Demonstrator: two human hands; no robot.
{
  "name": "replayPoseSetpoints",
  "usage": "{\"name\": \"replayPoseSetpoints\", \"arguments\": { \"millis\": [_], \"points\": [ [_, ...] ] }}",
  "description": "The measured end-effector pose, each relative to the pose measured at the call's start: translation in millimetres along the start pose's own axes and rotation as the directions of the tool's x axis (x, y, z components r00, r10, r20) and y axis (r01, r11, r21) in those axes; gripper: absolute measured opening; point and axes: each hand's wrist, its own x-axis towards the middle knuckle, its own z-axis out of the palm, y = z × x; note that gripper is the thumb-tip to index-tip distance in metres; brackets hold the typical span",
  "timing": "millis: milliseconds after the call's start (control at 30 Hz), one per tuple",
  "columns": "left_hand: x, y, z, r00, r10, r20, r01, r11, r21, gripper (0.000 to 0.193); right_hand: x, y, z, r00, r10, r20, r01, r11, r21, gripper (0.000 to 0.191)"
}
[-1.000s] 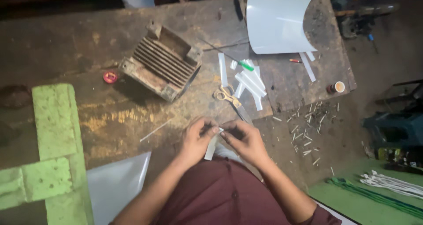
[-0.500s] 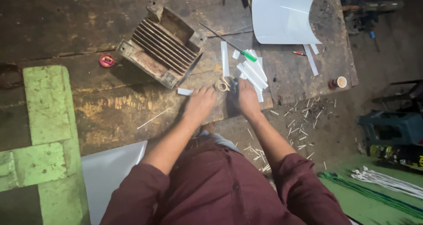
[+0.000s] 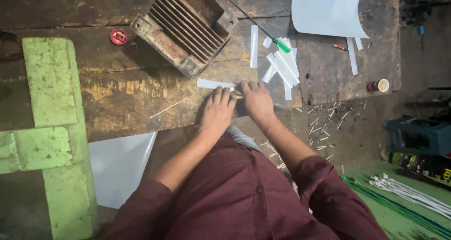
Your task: The person cuts white plastic strips with scissors and folds and inserts the strips into the slots of a finned metal housing on the workbench, working through the strips one at a time. They occasionally set the housing upright and take breaks holding a cup.
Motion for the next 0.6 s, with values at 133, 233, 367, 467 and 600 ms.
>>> {"name": "replayPoseSetpoints", "arguments": {
  "millis": [133,233,367,467,600],
  "points": [
    [2,0,1,0.995,0.03,-0.098,-0.026,0.999,0.045,0.051,25,17,-5,0.947,0.132,0.295,-0.205,0.95,0.235,0.042],
    [5,-2,1,0.998,0.05,-0.024,-0.048,0.997,0.056,0.047,25,23,-4,0.94,0.195,0.281,-0.283,0.905,0.318,0.042],
    [14,0,2,0.996,0.024,-0.086,-0.022,0.999,0.032,0.056,15,21,-1,0.925,0.328,0.19,-0.378,0.843,0.383,0.04],
    [18,3,3,0.998,0.002,-0.064,0.0,0.999,0.042,0.052,16,21,1,0.966,0.193,0.171,-0.238,0.924,0.298,0.038],
    [21,1,5,0.999,-0.008,-0.044,0.009,1.0,0.016,0.05,20,23,3,0.932,0.22,0.288,-0.254,0.963,0.088,0.029]
  ]
}}
